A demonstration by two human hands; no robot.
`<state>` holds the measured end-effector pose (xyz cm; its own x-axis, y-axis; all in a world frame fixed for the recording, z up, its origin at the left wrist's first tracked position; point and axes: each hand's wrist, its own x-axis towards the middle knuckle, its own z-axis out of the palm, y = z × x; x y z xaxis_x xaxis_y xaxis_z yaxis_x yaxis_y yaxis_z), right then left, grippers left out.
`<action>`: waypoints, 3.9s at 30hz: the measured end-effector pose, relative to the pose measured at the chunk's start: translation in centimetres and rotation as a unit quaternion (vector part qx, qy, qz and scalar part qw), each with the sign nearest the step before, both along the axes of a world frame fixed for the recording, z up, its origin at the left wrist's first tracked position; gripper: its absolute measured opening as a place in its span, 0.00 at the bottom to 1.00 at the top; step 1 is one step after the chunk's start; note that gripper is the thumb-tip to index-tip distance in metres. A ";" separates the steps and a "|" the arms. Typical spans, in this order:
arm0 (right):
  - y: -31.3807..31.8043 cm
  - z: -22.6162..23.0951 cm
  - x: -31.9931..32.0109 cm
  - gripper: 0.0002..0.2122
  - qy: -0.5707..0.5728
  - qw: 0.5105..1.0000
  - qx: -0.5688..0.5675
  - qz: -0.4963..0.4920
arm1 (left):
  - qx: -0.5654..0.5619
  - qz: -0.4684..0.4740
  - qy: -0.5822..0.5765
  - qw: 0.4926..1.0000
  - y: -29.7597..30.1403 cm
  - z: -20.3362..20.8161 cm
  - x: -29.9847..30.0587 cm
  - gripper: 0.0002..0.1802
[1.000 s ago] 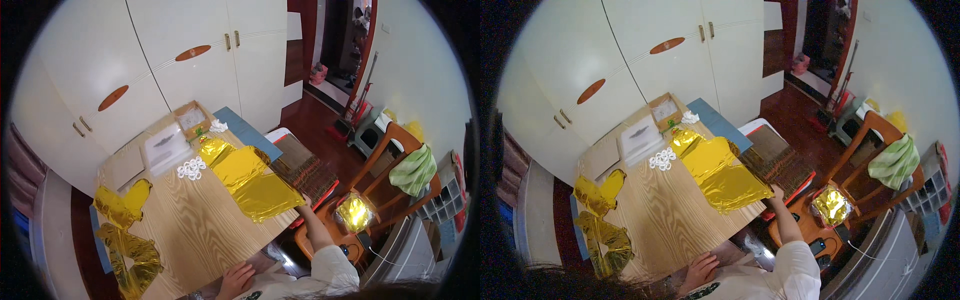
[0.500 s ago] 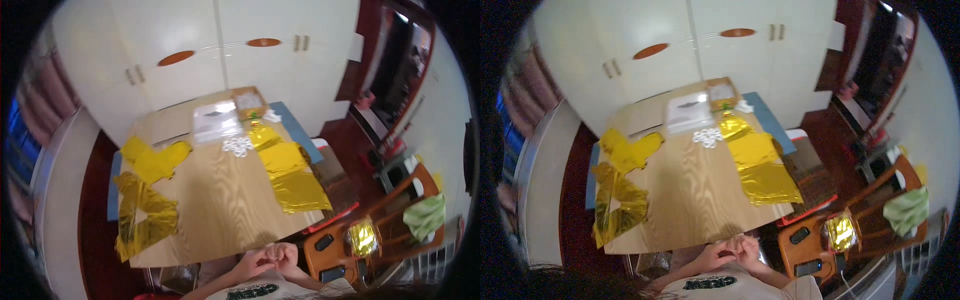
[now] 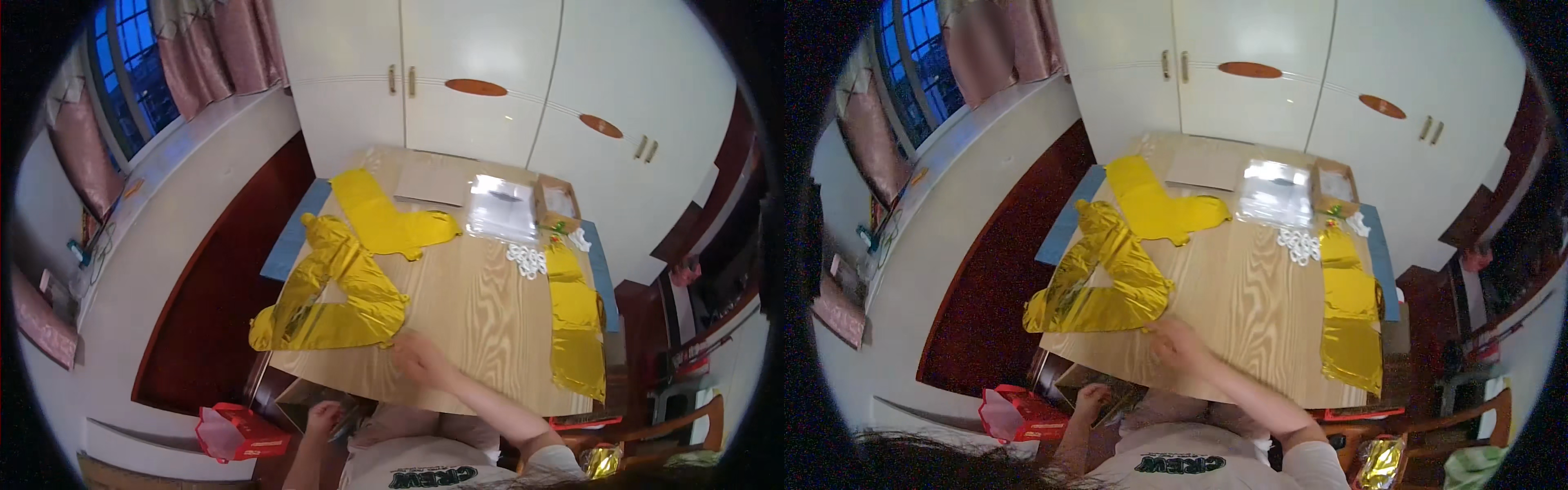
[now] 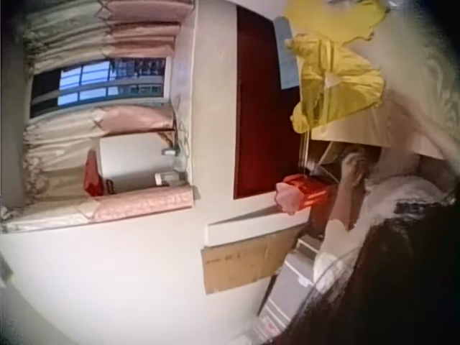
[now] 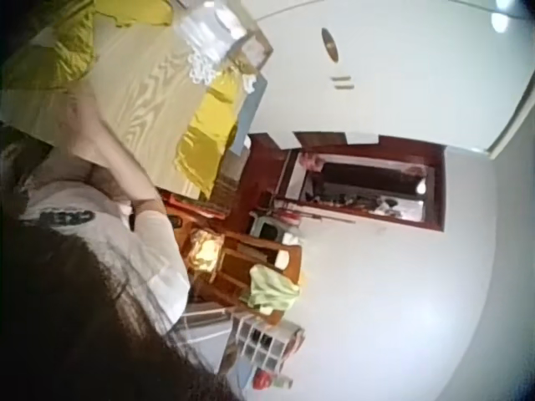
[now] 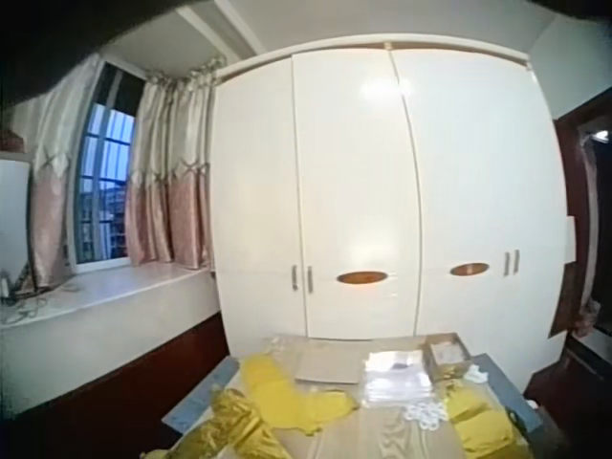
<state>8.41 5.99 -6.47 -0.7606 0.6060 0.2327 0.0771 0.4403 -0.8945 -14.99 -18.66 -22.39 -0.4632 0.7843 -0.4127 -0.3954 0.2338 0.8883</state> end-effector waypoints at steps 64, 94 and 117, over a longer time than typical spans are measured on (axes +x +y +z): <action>8.7 -0.2 -7.2 0.32 -0.301 0.872 0.386 0.034 | 0.006 0.319 0.753 0.575 17.7 39.3 -28.1 0.17; 15.0 0.4 19.3 0.18 -0.110 0.963 -0.242 -0.051 | 0.083 -0.357 0.781 0.506 26.3 26.4 8.5 0.52; 20.0 -2.8 16.0 0.26 -0.171 0.898 0.164 -0.371 | -0.093 -0.417 0.289 0.857 26.5 17.5 5.2 0.14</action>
<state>24.37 26.01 -9.31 -0.2365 0.9169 0.3215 0.7034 0.3898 -0.5944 -9.83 7.81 -4.87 0.0571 0.8877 -0.4569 0.4722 0.3793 0.7957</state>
